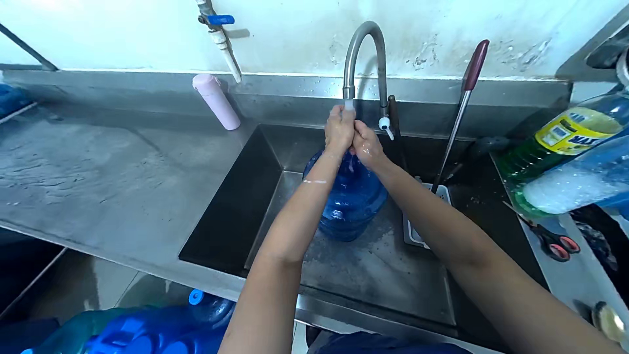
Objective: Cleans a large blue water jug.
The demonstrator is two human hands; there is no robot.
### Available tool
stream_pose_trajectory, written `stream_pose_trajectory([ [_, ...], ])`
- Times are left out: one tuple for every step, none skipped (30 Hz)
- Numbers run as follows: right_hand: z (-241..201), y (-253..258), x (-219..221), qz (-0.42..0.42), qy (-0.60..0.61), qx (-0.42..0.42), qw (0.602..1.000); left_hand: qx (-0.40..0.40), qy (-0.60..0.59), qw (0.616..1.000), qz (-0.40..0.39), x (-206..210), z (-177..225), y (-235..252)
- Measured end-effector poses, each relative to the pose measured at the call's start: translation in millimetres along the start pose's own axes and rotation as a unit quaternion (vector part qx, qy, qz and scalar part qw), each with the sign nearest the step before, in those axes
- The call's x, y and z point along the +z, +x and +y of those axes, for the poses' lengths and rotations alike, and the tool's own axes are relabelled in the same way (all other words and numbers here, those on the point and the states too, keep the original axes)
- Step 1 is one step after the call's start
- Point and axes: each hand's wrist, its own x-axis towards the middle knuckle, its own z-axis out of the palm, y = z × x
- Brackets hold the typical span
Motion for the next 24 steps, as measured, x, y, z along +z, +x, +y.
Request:
stream_pose_trajectory([
  [0.3, -0.1, 0.0, -0.007, 0.02, 0.011, 1.0, -0.01, 0.009, 1.0, -0.003, -1.2, 0.8, 0.9],
  [2.7, -0.2, 0.0, -0.009, 0.047, 0.027, 0.999, -0.029, 0.008, 1.0, -0.007, -1.1, -1.5, 2.3],
  [4.5, -0.3, -0.8, -0.012, 0.074, 0.051, 0.996, -0.053, 0.008, 0.998, -0.016, -0.5, -5.4, 2.7],
  [4.7, 0.5, -1.8, -0.015, 0.097, 0.076, 0.992, -0.07, 0.007, 0.997, -0.023, -0.9, -8.4, 2.0],
  [5.0, 1.7, -2.7, -0.017, 0.111, 0.095, 0.989, -0.077, 0.008, 0.997, -0.027, -1.4, -11.3, -0.2],
  [4.9, 2.2, -3.9, -0.022, 0.114, 0.105, 0.988, -0.069, 0.01, 0.997, -0.03, -2.1, -14.7, -2.8],
  [4.0, 1.5, -5.2, -0.026, 0.112, 0.11, 0.987, -0.059, 0.008, 0.998, -0.036, -3.7, -16.5, -5.3],
  [3.1, 0.6, -6.1, -0.026, 0.108, 0.111, 0.988, -0.052, 0.007, 0.998, -0.041, -4.9, -17.1, -7.2],
  [3.8, -0.2, -6.7, -0.024, 0.102, 0.107, 0.989, -0.049, 0.007, 0.998, -0.046, -6.3, -16.3, -8.9],
  [5.6, -0.8, -7.7, -0.025, 0.102, 0.102, 0.989, -0.049, 0.014, 0.997, -0.05, -8.0, -14.8, -11.0],
  [5.8, -0.6, -9.2, -0.027, 0.102, 0.103, 0.989, -0.047, 0.029, 0.997, -0.058, -9.7, -13.3, -12.6],
  [5.3, 0.5, -10.2, -0.025, 0.1, 0.107, 0.989, -0.038, 0.046, 0.996, -0.064, -11.4, -10.7, -15.0],
  [5.3, 1.2, -9.9, -0.015, 0.092, 0.106, 0.99, -0.026, 0.067, 0.995, -0.067, -12.4, -8.4, -18.1],
  [5.5, 1.2, -8.6, 0.002, 0.069, 0.096, 0.993, -0.016, 0.097, 0.992, -0.074, -13.8, -5.6, -21.4],
  [6.1, 1.1, -8.4, 0.014, 0.032, 0.078, 0.996, -0.006, 0.133, 0.988, -0.082, -15.6, -2.6, -23.8],
  [7.7, 1.0, -8.9, 0.018, -0.012, 0.059, 0.998, 0.004, 0.168, 0.982, -0.09, -18.6, -0.2, -25.4],
  [8.5, -0.2, -10.1, 0.013, -0.054, 0.046, 0.997, 0.004, 0.191, 0.977, -0.097, -21.9, 0.6, -25.8],
  [7.5, -1.8, -10.9, 0.004, -0.09, 0.041, 0.995, -0.001, 0.193, 0.976, -0.098, -24.8, -0.9, -25.2],
  [5.7, -3.3, -11.5, -0.006, -0.12, 0.042, 0.992, -0.017, 0.178, 0.979, -0.099, -26.8, -4.0, -23.9],
  [4.5, -4.2, -11.9, -0.009, -0.143, 0.036, 0.989, -0.043, 0.146, 0.983, -0.102, -28.7, -8.0, -21.7],
  [4.0, -4.6, -12.0, -0.002, -0.159, 0.021, 0.987, -0.072, 0.107, 0.986, -0.102, -30.7, -10.6, -20.2],
  [4.3, -5.0, -11.7, 0.018, -0.168, -0.001, 0.986, -0.097, 0.069, 0.988, -0.098, -32.2, -12.3, -20.0],
  [3.8, -5.3, -11.7, 0.039, -0.172, -0.026, 0.984, -0.113, 0.038, 0.988, -0.096, -33.8, -12.4, -21.3],
  [4.8, -4.2, -11.9, 0.054, -0.172, -0.049, 0.982, -0.114, 0.022, 0.988, -0.1, -35.7, -11.5, -23.1],
])
